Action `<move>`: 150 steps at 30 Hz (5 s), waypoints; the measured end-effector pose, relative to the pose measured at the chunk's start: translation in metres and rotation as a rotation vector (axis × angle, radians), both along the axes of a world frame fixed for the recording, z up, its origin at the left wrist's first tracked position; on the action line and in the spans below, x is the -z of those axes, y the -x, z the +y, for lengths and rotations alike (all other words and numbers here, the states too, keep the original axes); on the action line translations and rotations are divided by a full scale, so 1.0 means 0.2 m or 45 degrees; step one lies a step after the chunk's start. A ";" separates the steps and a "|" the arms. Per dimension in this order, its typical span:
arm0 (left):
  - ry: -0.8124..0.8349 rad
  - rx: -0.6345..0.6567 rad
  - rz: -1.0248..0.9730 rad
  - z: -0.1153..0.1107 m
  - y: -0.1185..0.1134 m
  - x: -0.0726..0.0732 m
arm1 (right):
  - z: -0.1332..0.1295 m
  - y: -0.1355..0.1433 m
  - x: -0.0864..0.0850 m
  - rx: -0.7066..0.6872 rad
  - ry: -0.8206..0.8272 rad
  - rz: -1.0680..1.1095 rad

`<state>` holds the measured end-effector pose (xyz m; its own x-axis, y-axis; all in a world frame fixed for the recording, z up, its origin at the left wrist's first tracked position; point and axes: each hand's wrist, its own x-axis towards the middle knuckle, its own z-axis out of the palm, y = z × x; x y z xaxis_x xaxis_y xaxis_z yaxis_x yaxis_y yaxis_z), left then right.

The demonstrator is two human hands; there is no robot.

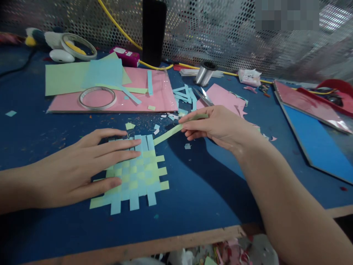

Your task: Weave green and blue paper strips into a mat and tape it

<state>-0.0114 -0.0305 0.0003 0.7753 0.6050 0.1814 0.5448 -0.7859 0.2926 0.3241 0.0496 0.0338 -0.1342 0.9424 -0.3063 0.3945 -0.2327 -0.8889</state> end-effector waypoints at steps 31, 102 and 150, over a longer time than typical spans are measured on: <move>0.070 -0.057 0.034 -0.01 0.00 0.00 | -0.09 0.17 0.02 0.168 -0.159 0.184; 0.496 -0.611 -0.909 -0.02 -0.08 -0.09 | -0.32 0.35 -0.04 -0.358 -0.492 -0.168; -0.417 -0.284 -0.398 0.02 -0.09 -0.03 | -0.31 0.40 0.05 -0.363 -0.468 0.068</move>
